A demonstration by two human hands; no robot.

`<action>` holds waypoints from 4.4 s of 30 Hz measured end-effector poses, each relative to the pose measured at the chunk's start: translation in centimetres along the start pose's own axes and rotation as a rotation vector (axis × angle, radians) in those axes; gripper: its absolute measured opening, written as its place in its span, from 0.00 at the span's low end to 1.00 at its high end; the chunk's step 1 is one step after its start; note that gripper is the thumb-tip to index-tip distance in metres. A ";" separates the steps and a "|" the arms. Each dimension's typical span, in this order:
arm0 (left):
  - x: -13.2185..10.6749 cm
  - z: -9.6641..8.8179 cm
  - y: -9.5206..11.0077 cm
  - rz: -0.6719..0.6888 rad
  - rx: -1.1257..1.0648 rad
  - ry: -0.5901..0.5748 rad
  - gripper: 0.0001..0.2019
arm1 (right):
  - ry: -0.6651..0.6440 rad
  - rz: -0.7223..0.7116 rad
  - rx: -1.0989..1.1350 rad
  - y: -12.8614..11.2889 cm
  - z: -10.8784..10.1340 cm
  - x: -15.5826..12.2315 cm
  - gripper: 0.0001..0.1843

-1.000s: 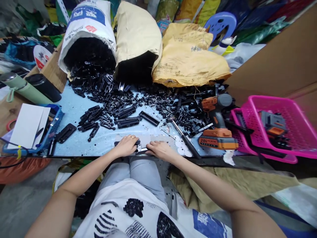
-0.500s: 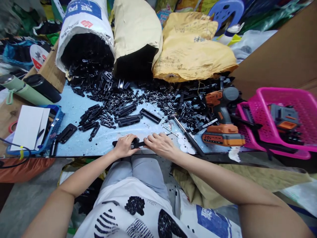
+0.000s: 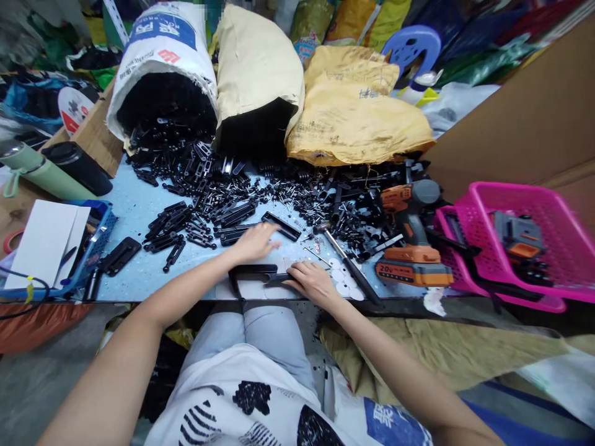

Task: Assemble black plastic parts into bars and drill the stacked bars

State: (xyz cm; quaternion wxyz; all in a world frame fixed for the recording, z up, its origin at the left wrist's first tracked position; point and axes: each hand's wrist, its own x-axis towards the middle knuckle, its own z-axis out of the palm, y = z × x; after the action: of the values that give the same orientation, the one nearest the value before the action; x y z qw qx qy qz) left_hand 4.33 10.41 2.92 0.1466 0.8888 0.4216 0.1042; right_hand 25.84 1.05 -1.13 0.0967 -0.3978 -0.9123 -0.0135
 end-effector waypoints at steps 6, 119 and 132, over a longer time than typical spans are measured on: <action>11.9 -0.7 -4.4 -0.225 0.208 -0.020 0.14 | -0.040 0.094 0.121 0.5 -0.3 -0.8 0.18; -9.4 -7.7 -16.0 -0.597 -0.007 0.483 0.09 | 0.212 0.075 1.037 -3.1 0.1 7.5 0.28; -12.0 0.7 2.1 -0.486 -0.835 0.534 0.20 | -0.001 0.496 1.310 -6.9 -0.1 9.9 0.31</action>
State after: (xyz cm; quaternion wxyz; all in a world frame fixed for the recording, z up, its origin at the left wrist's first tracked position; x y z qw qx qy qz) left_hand -1.46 -0.33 2.21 0.3945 0.5750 0.5600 0.4474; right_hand 14.20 3.48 1.20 0.3162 -0.4540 -0.6150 0.5618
